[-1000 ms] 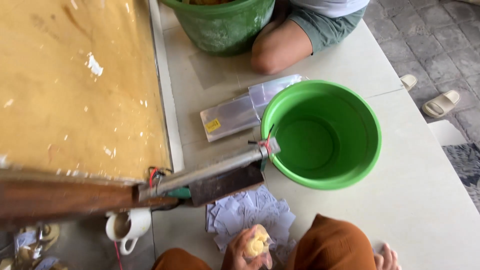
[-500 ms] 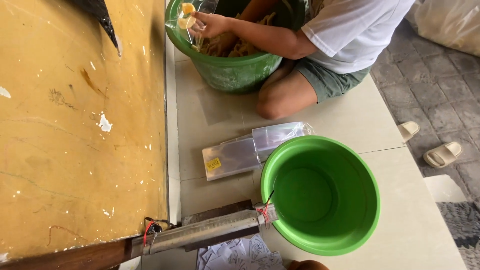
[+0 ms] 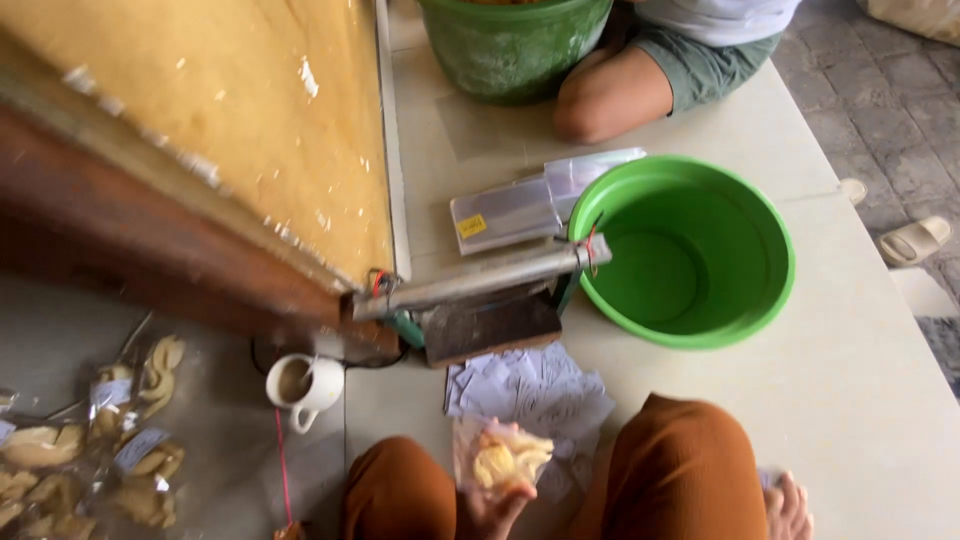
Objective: Packaging individual pastries into plastic bags and sealing them with a heat sealer.
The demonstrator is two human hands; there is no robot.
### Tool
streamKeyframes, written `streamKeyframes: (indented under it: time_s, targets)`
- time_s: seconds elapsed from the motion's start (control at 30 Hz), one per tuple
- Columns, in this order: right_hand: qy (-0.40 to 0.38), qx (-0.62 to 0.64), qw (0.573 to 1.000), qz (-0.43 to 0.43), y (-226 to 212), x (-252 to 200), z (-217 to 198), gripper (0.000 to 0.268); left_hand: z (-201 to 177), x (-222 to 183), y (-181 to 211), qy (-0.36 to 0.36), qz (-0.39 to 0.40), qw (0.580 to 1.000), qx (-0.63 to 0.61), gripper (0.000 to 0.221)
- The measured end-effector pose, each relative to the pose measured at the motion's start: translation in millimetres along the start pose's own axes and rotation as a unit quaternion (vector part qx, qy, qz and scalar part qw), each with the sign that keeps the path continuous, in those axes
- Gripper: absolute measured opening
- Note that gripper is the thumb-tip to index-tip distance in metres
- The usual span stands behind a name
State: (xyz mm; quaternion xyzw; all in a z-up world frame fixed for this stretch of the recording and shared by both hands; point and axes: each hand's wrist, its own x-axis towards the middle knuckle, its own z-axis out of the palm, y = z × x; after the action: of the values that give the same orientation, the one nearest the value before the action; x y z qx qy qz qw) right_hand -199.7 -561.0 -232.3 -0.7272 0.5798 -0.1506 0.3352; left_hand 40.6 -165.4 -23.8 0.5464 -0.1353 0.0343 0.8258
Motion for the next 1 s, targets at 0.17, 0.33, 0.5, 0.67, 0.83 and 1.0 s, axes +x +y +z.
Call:
streamKeyframes:
  time_s: [0.17, 0.33, 0.5, 0.67, 0.83, 1.0]
  targets:
    - [-0.003, 0.037, 0.999, 0.034, -61, 34, -5, 0.048, 10, -3, 74, 0.013, -0.205, 0.978, 0.041, 0.097]
    - [-0.058, 0.285, 0.956, -0.038, -214, -32, -59, 0.023, 12, 20, 96, -0.071, -0.192, 0.96, -0.192, 0.109]
    - [-0.215, 0.423, 0.87, -0.136, -338, -110, -49, 0.018, 29, 49, 133, -0.134, -0.192, 0.972, -0.029, 0.119]
    - [-0.262, 0.385, 0.764, -0.447, -453, -178, -56, 0.017, 16, 44, 103, -0.101, -0.094, 0.932, 0.334, 0.098]
    - [-0.309, 0.333, 0.697, -0.554, -508, -188, -55, 0.015, -12, 38, 53, -0.146, -0.013, 0.927, 0.345, 0.096]
    - [-0.431, 0.103, 0.62, -0.648, -518, -168, -53, 0.014, -10, 43, 76, -0.16, -0.159, 0.944, 0.24, 0.102]
